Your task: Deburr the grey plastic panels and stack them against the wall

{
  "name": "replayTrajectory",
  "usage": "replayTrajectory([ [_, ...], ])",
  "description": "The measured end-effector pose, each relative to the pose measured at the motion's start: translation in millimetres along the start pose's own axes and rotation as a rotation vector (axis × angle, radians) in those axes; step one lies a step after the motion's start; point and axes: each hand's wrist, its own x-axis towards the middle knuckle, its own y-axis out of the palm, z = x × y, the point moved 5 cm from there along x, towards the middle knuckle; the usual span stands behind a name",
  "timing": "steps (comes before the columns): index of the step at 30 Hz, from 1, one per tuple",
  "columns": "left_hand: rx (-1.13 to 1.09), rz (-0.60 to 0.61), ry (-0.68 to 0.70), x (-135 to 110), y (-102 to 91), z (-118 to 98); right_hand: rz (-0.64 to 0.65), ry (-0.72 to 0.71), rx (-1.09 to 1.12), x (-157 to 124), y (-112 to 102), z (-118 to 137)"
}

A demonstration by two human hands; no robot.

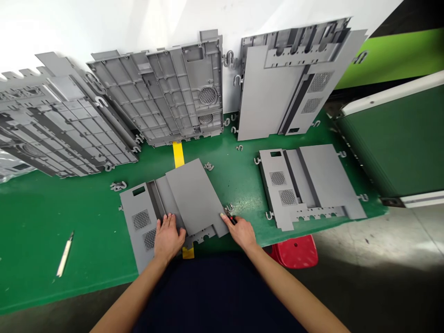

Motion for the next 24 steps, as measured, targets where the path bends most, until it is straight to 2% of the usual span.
replayTrajectory([
  [7, 0.010, -0.064, 0.006, 0.6, 4.1, -0.5, 0.000, -0.010, -0.031, 6.1, 2.8, 0.3],
  [19, 0.011, -0.084, 0.004, 0.9, 8.0, -1.9, -0.011, -0.019, -0.012, 14.7, 8.1, -7.6],
  [24, 0.006, -0.061, -0.005, 1.5, 4.1, -3.9, -0.057, -0.039, -0.004, 12.3, 10.1, -0.4],
])
